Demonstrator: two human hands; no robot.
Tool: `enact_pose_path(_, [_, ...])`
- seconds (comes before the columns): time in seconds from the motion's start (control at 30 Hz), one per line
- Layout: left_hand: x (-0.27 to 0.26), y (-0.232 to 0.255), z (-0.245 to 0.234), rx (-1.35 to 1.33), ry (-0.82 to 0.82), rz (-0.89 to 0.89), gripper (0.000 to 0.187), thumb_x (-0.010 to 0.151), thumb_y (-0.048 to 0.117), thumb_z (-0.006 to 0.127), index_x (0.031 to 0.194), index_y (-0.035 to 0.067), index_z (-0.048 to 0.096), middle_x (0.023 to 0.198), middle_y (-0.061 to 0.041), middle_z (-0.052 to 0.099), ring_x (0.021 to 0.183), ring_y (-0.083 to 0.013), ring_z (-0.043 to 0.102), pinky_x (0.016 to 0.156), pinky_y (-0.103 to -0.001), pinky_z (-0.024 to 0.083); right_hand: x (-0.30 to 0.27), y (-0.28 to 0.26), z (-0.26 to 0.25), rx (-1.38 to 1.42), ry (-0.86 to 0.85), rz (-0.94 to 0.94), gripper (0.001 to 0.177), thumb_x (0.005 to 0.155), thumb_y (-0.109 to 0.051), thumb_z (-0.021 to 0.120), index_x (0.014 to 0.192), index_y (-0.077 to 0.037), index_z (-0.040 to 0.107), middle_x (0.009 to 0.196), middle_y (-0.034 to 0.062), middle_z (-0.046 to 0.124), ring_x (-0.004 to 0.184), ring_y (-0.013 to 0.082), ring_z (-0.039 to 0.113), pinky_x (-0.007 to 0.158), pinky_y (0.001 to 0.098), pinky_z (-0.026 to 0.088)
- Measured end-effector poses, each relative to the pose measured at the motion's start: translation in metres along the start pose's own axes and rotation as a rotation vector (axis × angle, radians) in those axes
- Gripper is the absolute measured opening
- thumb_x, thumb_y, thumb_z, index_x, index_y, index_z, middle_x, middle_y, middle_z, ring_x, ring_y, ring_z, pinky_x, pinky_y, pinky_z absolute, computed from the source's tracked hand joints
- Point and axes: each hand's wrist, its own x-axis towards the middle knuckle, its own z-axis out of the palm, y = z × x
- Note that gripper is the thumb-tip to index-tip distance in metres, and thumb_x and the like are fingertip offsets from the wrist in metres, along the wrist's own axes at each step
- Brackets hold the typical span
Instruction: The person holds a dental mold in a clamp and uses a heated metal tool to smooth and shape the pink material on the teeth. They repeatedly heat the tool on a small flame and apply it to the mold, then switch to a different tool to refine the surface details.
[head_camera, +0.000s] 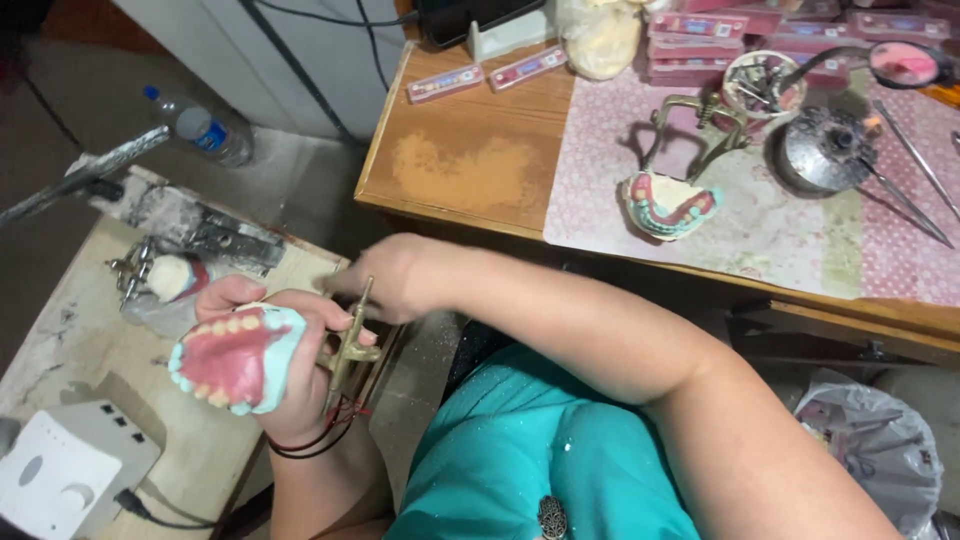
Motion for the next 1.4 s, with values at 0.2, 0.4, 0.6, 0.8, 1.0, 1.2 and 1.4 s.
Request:
enact_pose_path(0.2, [0.008,-0.018,0.016,0.126,-0.006,-0.131,0.033,0.104,0.004,0.056,0.122,0.004,0.029,0.094,-0.011,0.060,0.055,-0.0280,0.066,0.058,-0.035,0.065,-0.148,0.020,0.001,0.089,0.715,-0.104,0.062,0.092,0.003,0.061,0.151,-0.013,0.049,0.115,0.0160,0.053,0.090,0.0388,0.062,0.065,0.0497,0.050])
enact_pose_path(0.4, [0.033,-0.038,0.059,-0.029,-0.097,-0.166,0.042,0.101,-0.007,0.057,0.120,0.013,0.025,0.107,-0.023,0.056,0.083,-0.0268,0.065,0.063,-0.044,0.069,-0.298,0.069,0.004,-0.006,1.413,0.618,0.018,0.098,0.000,0.068,0.115,0.002,0.061,0.109,0.0183,0.054,0.097,0.0296,0.054,0.075,0.0356,0.050])
enact_pose_path(0.6, [0.061,-0.068,0.129,-0.081,-0.175,-0.070,0.037,0.090,-0.014,0.070,0.114,0.007,0.050,0.108,-0.017,0.067,0.082,-0.0237,0.072,0.071,-0.037,0.069,-0.313,0.163,0.053,0.741,1.250,0.915,0.023,0.103,-0.030,0.069,0.120,-0.015,0.073,0.091,0.0063,0.073,0.070,0.0192,0.074,0.062,0.0357,0.061])
enact_pose_path(0.8, [0.086,-0.091,0.187,-0.206,-0.265,-0.123,0.037,0.080,-0.016,0.081,0.112,-0.003,0.066,0.101,-0.020,0.076,0.078,-0.0235,0.079,0.067,-0.032,0.066,-0.304,0.156,0.028,0.838,1.236,0.762,0.016,0.102,-0.027,0.070,0.112,-0.017,0.077,0.086,0.0016,0.072,0.078,0.0109,0.070,0.071,0.0295,0.059])
enact_pose_path(1.0, [0.099,-0.111,0.242,-0.219,-0.314,0.149,0.041,0.078,-0.003,0.092,0.106,0.003,0.062,0.106,-0.016,0.072,0.094,-0.0284,0.076,0.087,-0.042,0.066,-0.292,0.147,0.028,1.042,1.174,0.100,0.008,0.104,-0.013,0.064,0.104,-0.005,0.061,0.083,0.0009,0.061,0.074,0.0088,0.057,0.070,0.0215,0.049])
enact_pose_path(1.2, [0.112,-0.117,0.282,-0.325,-0.495,0.190,0.041,0.078,0.002,0.093,0.109,0.004,0.066,0.104,-0.015,0.074,0.099,-0.0264,0.074,0.105,-0.045,0.056,-0.283,0.133,0.032,1.403,1.178,-0.071,0.028,0.107,-0.022,0.053,0.091,-0.001,0.060,0.070,0.0098,0.063,0.062,0.0094,0.061,0.056,0.0215,0.048])
enact_pose_path(1.4, [0.123,-0.133,0.299,-0.643,-0.847,0.117,0.031,0.087,0.001,0.085,0.112,0.006,0.067,0.108,-0.016,0.074,0.107,-0.0290,0.073,0.116,-0.053,0.047,-0.293,0.147,0.049,1.574,1.214,0.109,0.061,0.102,-0.055,0.036,0.099,-0.001,0.062,0.055,0.0087,0.051,0.044,0.0132,0.046,0.042,0.0233,0.033])
